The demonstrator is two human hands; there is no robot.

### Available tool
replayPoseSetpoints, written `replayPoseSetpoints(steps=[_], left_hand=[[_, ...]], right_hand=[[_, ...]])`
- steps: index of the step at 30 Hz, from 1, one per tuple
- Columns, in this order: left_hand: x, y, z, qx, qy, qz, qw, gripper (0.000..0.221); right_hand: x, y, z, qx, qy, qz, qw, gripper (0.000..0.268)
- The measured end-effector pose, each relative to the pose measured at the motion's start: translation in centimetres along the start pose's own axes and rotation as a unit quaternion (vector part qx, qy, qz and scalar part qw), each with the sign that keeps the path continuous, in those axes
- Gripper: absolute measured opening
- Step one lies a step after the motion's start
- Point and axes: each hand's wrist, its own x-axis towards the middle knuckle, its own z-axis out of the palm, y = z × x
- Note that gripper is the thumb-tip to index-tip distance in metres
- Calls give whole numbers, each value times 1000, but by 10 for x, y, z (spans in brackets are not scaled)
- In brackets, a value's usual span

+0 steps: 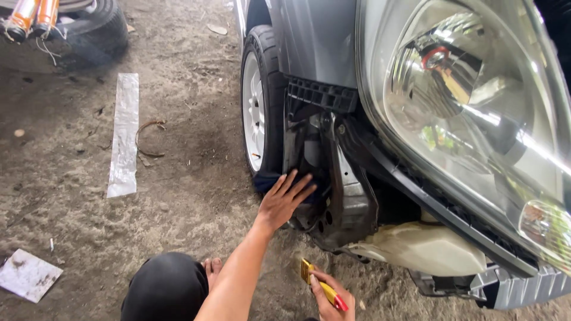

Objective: The person cleans the front bumper and radiator area of a car using a brush and a cloth. They scrub the plastic surfaces and wipe away dust and debris from the headlight assembly and the radiator grille.

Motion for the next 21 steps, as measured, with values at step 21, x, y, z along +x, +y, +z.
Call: replayPoseSetpoints(steps=[21], left_hand=[[118, -45, -145, -164, 438, -268, 842, 32]], right_hand=[[11, 3, 6, 98, 56, 41, 993, 27]])
